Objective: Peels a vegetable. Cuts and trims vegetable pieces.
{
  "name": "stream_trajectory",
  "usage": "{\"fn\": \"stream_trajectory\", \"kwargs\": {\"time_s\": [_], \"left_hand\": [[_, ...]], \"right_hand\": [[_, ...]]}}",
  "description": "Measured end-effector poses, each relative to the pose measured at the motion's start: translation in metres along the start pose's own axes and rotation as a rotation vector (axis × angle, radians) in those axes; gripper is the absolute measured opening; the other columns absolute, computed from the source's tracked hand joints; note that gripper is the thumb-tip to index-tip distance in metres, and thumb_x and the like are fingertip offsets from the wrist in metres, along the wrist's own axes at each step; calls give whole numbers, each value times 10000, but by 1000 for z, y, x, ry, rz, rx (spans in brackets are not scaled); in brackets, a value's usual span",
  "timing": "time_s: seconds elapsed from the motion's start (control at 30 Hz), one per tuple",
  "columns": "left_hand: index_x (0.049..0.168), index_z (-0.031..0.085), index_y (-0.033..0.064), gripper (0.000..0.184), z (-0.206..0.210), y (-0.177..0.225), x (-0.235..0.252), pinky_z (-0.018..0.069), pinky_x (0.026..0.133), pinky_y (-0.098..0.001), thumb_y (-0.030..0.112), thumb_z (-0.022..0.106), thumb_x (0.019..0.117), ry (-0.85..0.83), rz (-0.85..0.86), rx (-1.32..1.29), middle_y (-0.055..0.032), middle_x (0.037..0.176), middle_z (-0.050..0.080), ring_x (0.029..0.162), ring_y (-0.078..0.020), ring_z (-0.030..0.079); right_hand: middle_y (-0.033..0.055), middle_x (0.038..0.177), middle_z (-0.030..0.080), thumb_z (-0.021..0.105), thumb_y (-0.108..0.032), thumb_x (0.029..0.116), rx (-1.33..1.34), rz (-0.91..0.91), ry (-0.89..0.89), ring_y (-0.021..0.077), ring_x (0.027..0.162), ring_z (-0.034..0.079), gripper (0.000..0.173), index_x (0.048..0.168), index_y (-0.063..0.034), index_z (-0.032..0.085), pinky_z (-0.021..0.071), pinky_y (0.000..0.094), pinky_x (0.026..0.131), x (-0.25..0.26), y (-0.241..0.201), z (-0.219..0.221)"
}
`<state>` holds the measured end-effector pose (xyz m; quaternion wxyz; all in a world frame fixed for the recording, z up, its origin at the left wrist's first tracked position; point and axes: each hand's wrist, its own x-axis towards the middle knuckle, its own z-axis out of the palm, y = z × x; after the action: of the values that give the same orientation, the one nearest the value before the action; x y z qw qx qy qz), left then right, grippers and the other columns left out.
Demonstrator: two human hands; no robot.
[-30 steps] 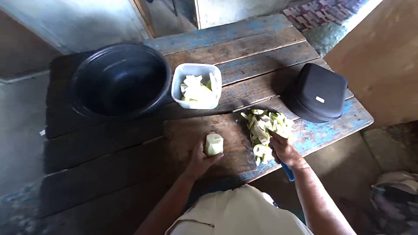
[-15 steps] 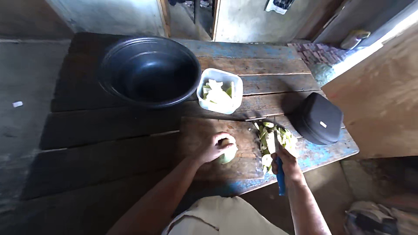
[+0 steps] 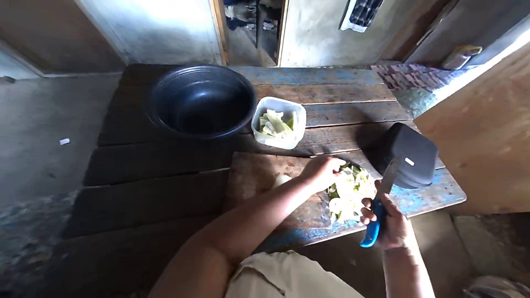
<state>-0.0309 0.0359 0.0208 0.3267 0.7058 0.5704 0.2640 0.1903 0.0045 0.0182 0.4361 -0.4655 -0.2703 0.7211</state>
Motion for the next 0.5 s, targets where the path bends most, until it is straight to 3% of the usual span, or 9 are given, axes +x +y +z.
{"fn": "stream_trajectory", "kwargs": {"time_s": [0.03,0.1,0.17,0.2,0.3,0.37,0.43,0.5], "left_hand": [[967,692,-41,276,11,6,10,503,943,-493,228,642,1005,-25,12,31,-190,1022,684,1036,-318,648],[1121,715,-1,202,27,7,23,459,1028,-516,135,629,999,-79,36,67,-194,1179,671,1178,-347,601],[1377,630,80,418,26,2,18,406,1104,-538,3,618,966,-62,60,45,-177,1345,615,1299,-352,534],[1413,598,78,472,19,-4,9,408,1112,-526,-38,607,956,10,84,11,-179,1351,621,1295,-347,549],[1343,618,-6,351,-17,-41,-27,483,1064,-438,11,544,1000,300,65,-131,-204,1281,646,1199,-291,623],[1333,590,-40,336,-47,-68,-58,538,997,-391,89,562,1025,509,-37,-165,-216,1275,641,1145,-252,657],[1344,563,-54,366,-71,-85,-84,532,981,-345,111,580,1018,689,-130,-200,-215,1273,637,1132,-212,651],[1359,534,-56,386,-83,-90,-99,512,994,-294,114,573,1014,827,-160,-242,-205,1305,611,1155,-168,628]], "right_hand": [[24,728,631,139,-289,1128,-75,-38,18,83,430,552,389,1408,-170,380,494,222,383,-5,1,0],[8,722,596,235,-164,1106,-302,-128,55,60,415,498,384,1469,-95,340,458,208,368,-16,3,0],[-9,745,571,395,-84,1004,-552,-188,48,60,443,518,429,1423,-33,319,492,216,399,-26,5,-3],[-8,742,563,446,-81,986,-645,-197,19,67,453,532,391,1359,-8,354,507,225,412,-31,7,-2],[-7,779,614,466,-124,1015,-848,-165,-210,71,532,603,247,1216,14,503,565,244,502,-42,18,12],[10,808,637,454,-171,1045,-996,-169,-401,82,587,639,323,1293,12,554,596,264,564,-39,30,29],[69,833,661,443,-244,1063,-1258,-220,-495,165,648,652,386,1358,-29,572,581,355,624,-32,42,51],[163,901,681,435,-274,1081,-1495,-264,-499,307,766,684,377,1323,-24,582,563,488,720,-29,47,77]]}}
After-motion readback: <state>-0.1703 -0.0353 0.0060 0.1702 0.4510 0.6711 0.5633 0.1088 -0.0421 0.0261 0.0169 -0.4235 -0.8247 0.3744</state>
